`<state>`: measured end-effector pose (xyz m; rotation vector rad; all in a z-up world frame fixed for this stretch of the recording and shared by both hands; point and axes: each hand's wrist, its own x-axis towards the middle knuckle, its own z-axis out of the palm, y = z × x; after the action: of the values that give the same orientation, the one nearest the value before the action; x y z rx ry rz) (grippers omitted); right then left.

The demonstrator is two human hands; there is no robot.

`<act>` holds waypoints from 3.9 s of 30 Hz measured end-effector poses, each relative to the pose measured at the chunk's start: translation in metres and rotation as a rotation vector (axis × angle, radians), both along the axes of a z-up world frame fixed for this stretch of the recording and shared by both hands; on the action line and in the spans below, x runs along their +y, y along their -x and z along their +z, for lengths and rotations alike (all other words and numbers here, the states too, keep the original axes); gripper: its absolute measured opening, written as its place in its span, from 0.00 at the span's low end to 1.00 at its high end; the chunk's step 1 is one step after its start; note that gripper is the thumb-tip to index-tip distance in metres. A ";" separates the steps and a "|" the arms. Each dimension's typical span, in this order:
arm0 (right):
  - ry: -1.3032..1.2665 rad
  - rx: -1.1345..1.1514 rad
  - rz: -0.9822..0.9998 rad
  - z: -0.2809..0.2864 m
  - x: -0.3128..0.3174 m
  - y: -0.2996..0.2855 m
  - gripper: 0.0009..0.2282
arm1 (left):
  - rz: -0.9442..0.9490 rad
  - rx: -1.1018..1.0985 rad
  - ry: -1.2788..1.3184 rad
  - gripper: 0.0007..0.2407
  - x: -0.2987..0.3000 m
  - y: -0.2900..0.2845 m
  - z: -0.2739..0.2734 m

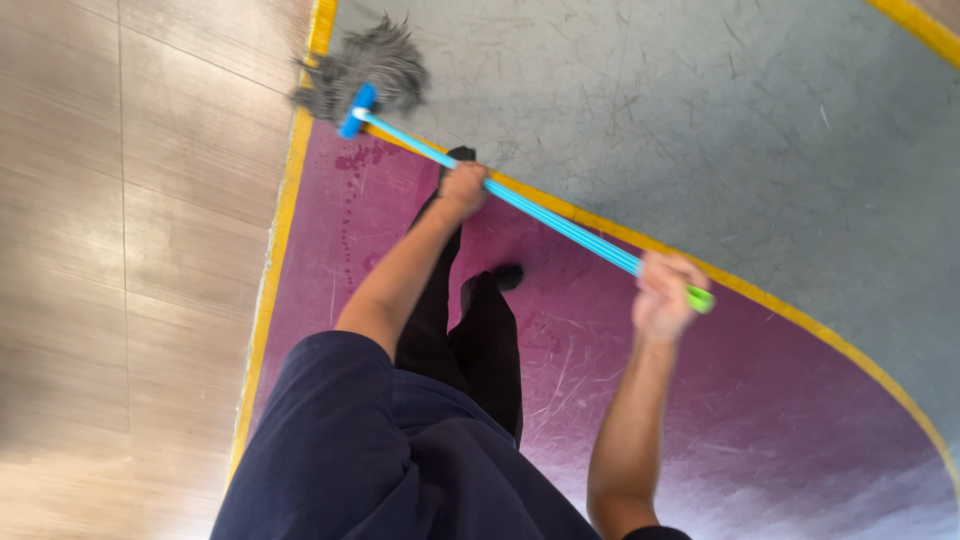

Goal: The person pours water from a plastic bottle onto a section of the court and then mops the surface with a mop.

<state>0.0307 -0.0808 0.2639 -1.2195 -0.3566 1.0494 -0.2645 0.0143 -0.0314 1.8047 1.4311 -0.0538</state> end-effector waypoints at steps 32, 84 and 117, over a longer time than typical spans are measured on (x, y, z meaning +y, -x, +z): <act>-0.158 -0.577 -0.231 0.103 -0.375 -0.169 0.15 | -0.331 -0.230 0.090 0.07 -0.318 -0.295 0.071; 0.085 -0.029 -0.270 0.037 -0.334 0.154 0.08 | -0.367 0.186 -0.008 0.07 -0.243 0.079 0.050; -0.135 -0.786 -0.467 0.103 -0.707 -0.139 0.15 | -0.579 -0.194 0.309 0.11 -0.602 -0.370 0.106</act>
<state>0.1696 -0.7880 0.3667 -1.4649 -0.6892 0.1095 0.1053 -0.5879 0.0749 1.8445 0.6879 -0.3645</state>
